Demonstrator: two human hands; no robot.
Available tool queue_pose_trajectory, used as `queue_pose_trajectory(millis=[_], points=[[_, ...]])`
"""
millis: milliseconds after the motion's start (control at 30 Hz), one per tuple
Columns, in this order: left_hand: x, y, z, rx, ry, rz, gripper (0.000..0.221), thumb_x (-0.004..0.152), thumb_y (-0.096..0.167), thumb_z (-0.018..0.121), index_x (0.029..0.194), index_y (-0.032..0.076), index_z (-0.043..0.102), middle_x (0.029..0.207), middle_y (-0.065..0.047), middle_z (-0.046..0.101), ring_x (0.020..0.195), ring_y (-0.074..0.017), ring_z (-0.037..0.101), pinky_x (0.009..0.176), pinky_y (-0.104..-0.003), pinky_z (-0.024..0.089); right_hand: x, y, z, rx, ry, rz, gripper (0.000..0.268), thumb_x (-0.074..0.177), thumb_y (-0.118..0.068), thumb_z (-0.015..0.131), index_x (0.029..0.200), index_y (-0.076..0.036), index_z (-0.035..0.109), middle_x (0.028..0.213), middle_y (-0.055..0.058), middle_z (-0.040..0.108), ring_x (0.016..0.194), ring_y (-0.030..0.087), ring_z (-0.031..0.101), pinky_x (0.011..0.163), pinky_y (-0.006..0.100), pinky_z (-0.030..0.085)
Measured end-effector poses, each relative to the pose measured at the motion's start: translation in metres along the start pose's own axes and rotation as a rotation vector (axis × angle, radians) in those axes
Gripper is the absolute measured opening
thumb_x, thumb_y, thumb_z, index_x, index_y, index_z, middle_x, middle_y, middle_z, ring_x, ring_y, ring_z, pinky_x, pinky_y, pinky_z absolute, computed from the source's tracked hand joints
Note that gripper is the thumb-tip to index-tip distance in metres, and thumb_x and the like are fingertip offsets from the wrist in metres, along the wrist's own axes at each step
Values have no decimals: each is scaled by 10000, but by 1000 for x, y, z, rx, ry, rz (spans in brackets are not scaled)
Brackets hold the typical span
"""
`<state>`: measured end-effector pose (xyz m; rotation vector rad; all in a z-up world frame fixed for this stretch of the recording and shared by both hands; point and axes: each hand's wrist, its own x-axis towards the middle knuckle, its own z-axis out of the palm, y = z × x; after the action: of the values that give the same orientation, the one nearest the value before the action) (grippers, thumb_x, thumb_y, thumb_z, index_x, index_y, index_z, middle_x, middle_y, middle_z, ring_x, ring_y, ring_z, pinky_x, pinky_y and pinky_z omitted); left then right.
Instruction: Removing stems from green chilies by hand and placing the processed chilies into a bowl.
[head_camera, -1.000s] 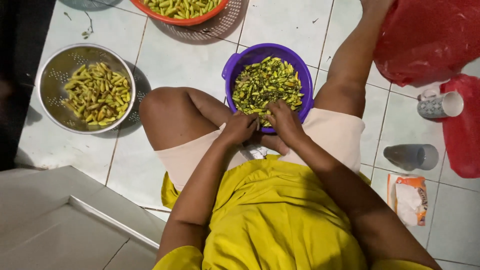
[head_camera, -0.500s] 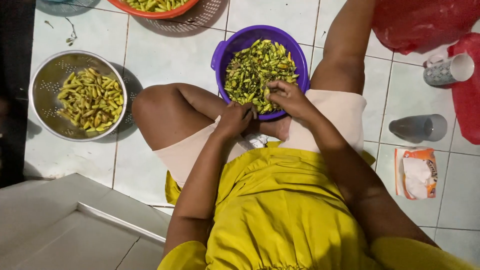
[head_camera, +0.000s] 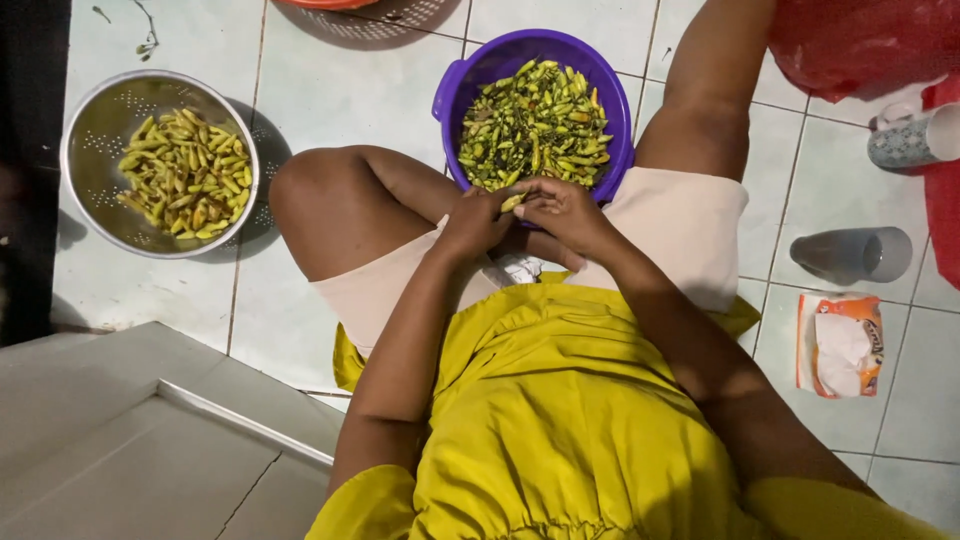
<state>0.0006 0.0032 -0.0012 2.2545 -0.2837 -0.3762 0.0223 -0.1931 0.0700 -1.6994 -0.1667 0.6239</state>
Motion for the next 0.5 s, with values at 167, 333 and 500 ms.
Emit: queue_pose_trajectory(millis=[167,333,500], points=[[9,-25,21,9,6,-22,418,942,326,606,1334,194,669,956,-202,725,1190,-366,596,1035,-463,483,3,9,-3,-25,25,-41,438,950,-119,797,1347,-47,627,1044,124,723,979,139,701,929,311,596],[16,-32,30,81,-3,-21,407,916,308,622,1282,152,708,969,-227,729,1163,-391,614,1026,-473,496,3,10,-3,-111,110,-17,270,965,-201,807,1177,-53,726,916,95,733,880,105,699,835,292,597],[15,-33,29,28,7,-59,398,899,325,634,1257,176,725,979,-188,730,1189,-353,611,1022,-448,512,10,22,1,-69,184,-17,220,973,-232,814,1085,-57,743,889,47,738,830,58,675,790,255,584]])
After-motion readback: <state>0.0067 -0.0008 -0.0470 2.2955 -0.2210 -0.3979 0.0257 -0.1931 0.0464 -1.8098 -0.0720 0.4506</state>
